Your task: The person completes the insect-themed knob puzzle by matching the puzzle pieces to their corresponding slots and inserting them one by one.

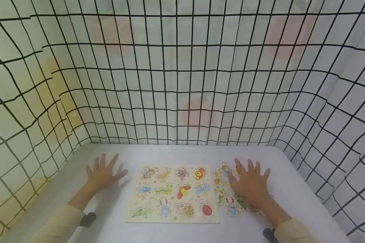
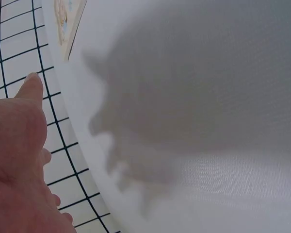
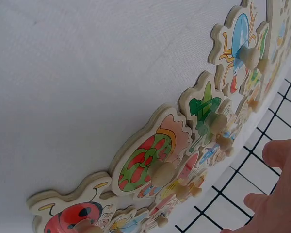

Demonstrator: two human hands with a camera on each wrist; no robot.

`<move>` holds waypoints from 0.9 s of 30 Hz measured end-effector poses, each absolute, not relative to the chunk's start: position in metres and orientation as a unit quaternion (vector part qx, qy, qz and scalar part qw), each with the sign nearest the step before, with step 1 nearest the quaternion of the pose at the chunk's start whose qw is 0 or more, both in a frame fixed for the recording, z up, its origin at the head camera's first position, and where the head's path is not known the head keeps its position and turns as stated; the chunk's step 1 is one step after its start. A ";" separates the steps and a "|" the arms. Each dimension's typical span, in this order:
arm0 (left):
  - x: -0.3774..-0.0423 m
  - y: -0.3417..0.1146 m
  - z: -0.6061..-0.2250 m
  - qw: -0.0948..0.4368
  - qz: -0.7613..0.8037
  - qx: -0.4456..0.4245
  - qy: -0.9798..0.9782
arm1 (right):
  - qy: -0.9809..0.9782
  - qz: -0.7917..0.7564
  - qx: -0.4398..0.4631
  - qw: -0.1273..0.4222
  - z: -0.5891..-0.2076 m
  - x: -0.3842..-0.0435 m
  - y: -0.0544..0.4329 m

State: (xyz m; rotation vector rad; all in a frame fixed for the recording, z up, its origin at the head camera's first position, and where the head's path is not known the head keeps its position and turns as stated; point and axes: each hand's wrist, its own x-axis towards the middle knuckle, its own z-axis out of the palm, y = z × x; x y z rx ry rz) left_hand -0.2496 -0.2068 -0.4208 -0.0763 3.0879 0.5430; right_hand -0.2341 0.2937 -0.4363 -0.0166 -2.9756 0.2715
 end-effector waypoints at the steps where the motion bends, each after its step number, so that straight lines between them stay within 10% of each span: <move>1: -0.250 -0.206 -0.421 0.004 0.174 -0.024 0.984 | -0.993 0.091 -0.005 0.077 -0.436 -0.234 0.294; 27: -0.258 -0.191 -0.411 0.053 0.255 0.020 0.965 | -0.982 0.163 0.050 0.081 -0.429 -0.238 0.285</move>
